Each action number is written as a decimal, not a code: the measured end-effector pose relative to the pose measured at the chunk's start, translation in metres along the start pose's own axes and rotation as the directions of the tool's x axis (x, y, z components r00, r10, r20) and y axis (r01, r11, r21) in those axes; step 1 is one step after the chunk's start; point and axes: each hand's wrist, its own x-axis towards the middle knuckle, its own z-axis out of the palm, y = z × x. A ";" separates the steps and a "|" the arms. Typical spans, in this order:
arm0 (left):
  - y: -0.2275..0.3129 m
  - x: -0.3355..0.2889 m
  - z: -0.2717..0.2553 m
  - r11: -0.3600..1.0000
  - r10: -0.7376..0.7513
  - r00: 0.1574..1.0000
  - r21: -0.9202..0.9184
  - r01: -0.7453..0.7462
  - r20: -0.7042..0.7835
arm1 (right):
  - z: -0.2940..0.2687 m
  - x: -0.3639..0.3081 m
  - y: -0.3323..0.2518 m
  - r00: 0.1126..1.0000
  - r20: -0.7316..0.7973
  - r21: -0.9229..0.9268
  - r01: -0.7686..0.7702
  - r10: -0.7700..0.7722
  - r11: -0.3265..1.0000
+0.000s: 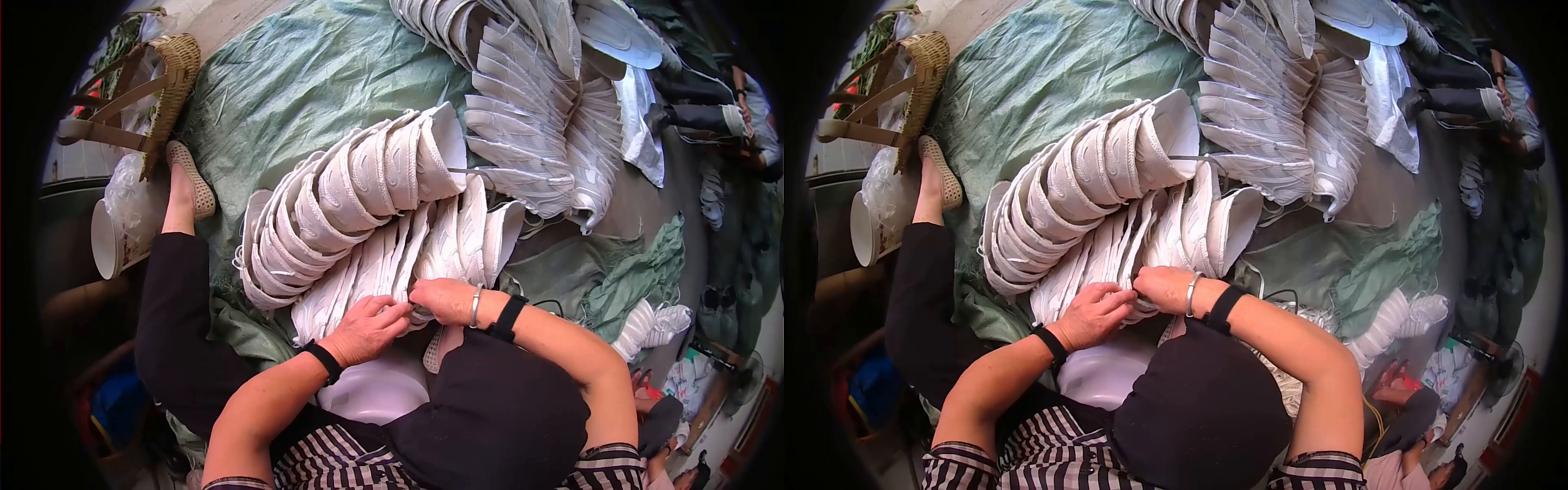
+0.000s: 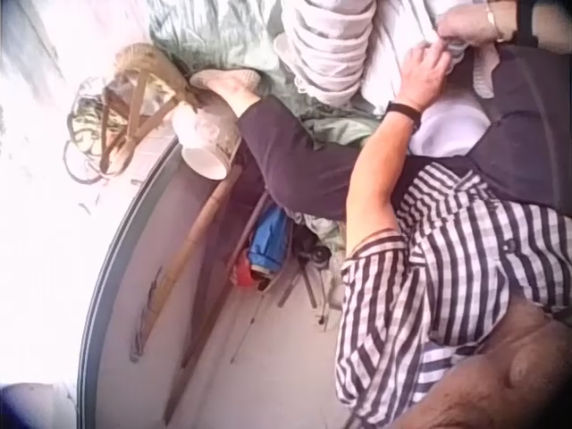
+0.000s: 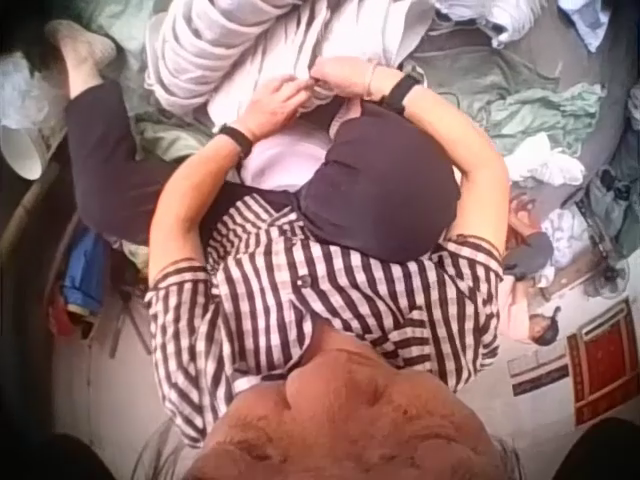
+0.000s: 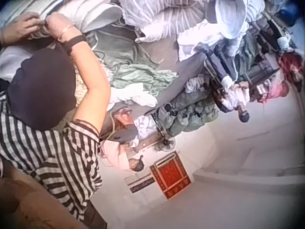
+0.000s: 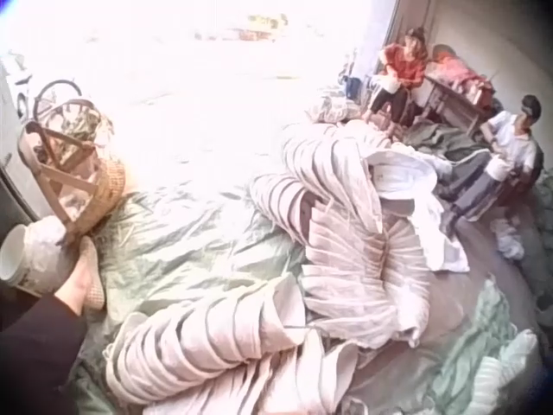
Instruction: Stacking and organizing white shoe soles into piles in a manufacturing environment.
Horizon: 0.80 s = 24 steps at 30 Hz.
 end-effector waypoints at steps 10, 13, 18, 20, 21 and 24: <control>-0.005 -0.008 0.007 1.000 -0.009 0.999 -0.016 0.008 -0.049 | 0.042 0.028 0.004 0.846 0.221 -0.659 -0.238 0.486 0.714; -0.005 -0.009 0.008 1.000 -0.018 0.999 -0.006 0.018 -0.050 | 0.063 0.037 0.029 0.860 0.281 -0.677 -0.136 0.425 0.723; -0.006 -0.009 0.009 0.999 -0.046 0.997 -0.003 0.046 -0.063 | 0.086 0.039 0.070 0.993 -0.074 -0.497 0.040 -0.088 0.867; -0.006 -0.008 0.010 0.998 -0.058 0.998 0.014 0.058 -0.016 | 0.087 0.039 0.074 0.991 -0.089 -0.494 0.045 -0.103 0.868; -0.006 -0.008 0.011 0.998 -0.052 0.997 0.016 0.053 -0.054 | 0.086 0.038 0.072 0.987 -0.105 -0.492 0.051 -0.118 0.869; -0.009 -0.011 0.011 0.998 -0.053 0.994 0.009 0.054 -0.096 | 0.072 0.033 0.058 0.999 -0.004 -0.525 0.039 -0.048 0.850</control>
